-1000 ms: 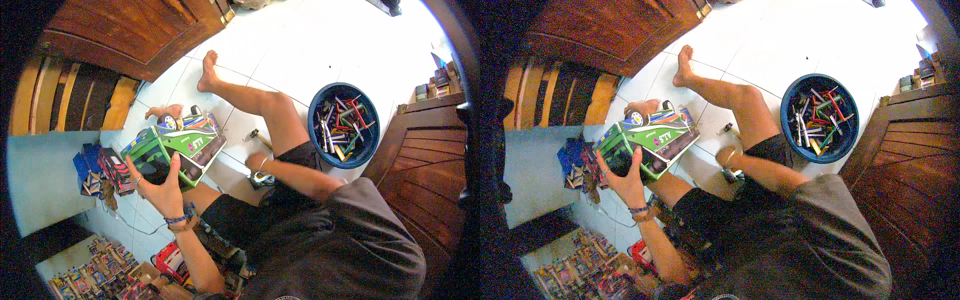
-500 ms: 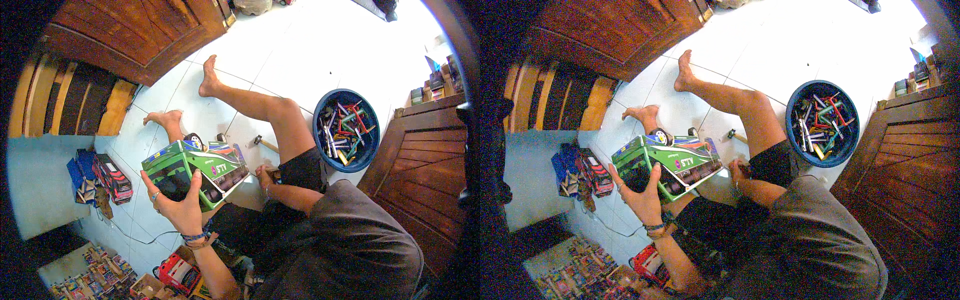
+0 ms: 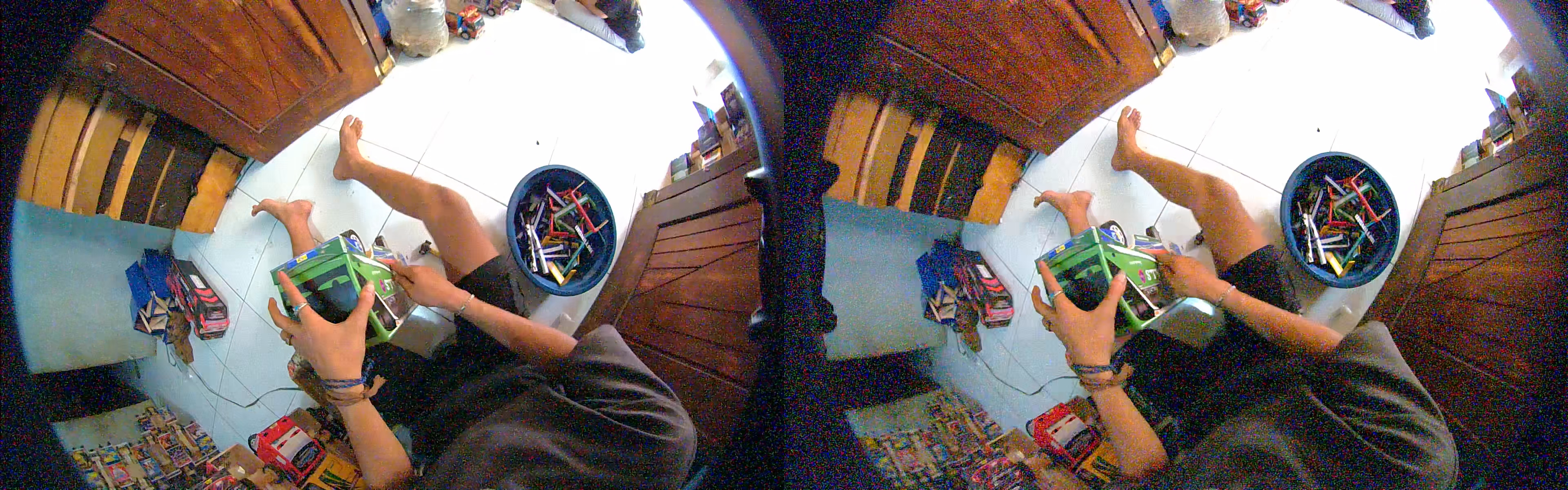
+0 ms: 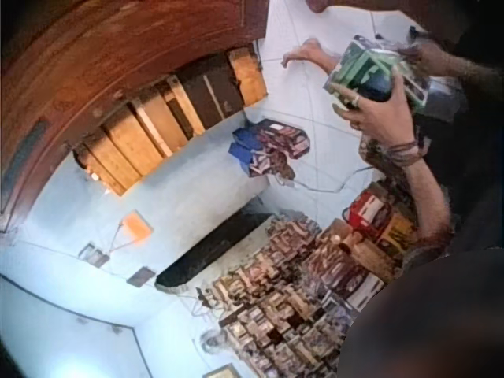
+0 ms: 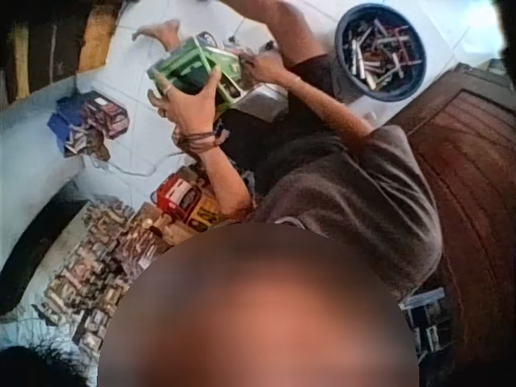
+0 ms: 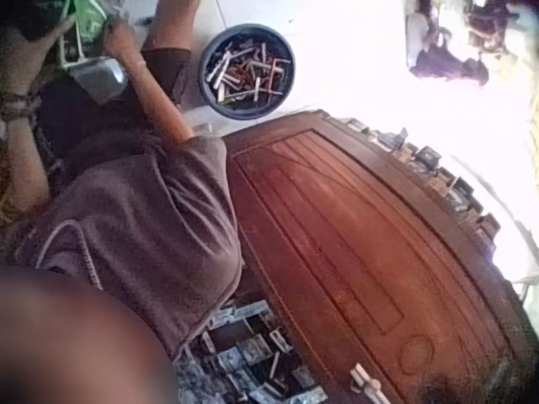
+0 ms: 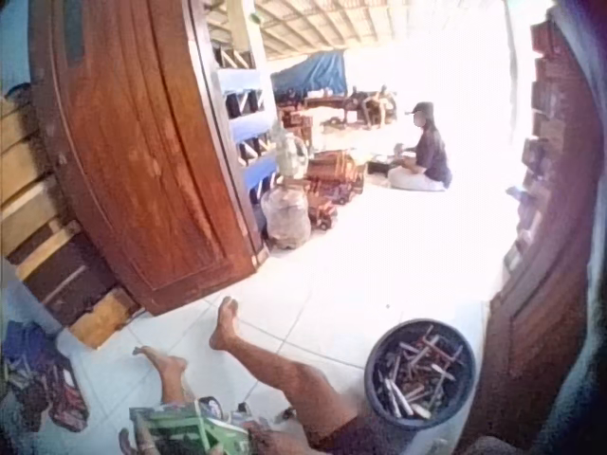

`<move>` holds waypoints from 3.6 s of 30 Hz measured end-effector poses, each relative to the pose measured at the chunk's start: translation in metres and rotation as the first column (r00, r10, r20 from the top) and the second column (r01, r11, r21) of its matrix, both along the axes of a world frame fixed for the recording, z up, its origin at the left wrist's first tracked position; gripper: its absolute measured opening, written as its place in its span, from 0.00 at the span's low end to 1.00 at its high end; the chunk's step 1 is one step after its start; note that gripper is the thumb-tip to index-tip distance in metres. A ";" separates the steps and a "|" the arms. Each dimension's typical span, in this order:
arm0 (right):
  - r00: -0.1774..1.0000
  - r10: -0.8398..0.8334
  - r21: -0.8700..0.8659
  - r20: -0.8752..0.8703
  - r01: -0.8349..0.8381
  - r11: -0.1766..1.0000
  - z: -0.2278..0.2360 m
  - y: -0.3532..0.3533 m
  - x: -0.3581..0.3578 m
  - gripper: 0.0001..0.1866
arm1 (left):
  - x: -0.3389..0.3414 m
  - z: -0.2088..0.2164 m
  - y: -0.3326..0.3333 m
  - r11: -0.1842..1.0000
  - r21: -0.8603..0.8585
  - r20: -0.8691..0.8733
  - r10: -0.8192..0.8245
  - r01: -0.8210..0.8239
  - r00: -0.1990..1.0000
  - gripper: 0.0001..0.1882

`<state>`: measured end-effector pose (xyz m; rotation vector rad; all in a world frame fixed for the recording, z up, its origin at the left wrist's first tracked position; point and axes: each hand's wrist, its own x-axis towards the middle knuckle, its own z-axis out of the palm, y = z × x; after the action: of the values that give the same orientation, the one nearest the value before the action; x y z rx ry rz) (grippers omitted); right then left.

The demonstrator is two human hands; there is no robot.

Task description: The person sits on the floor and assembles a green toy truck. They open the packaging, remove the truck body and a separate chassis, and attach the chassis to the truck body.

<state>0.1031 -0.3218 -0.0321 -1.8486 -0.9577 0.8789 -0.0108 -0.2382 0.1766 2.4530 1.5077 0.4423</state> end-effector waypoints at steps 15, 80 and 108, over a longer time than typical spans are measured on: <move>0.862 -0.427 0.318 -0.275 0.500 0.805 0.051 -0.056 0.031 0.14 | -0.016 0.032 0.012 0.965 -0.216 -0.239 -0.197 0.146 0.951 0.62; 0.955 0.073 0.542 -0.289 0.100 0.834 0.226 -0.022 -0.001 0.09 | -0.062 0.041 0.027 0.863 -0.118 0.929 -0.078 0.491 0.361 0.33; 0.878 0.008 0.142 0.479 -0.086 0.986 0.187 -0.051 0.008 0.20 | -0.103 -0.018 0.044 0.869 -0.161 0.565 -0.308 0.468 0.765 0.24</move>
<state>0.1112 -0.3724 0.1549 -1.9456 -1.3382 0.3527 -0.1143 -0.1939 0.1586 2.0889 0.7425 0.6760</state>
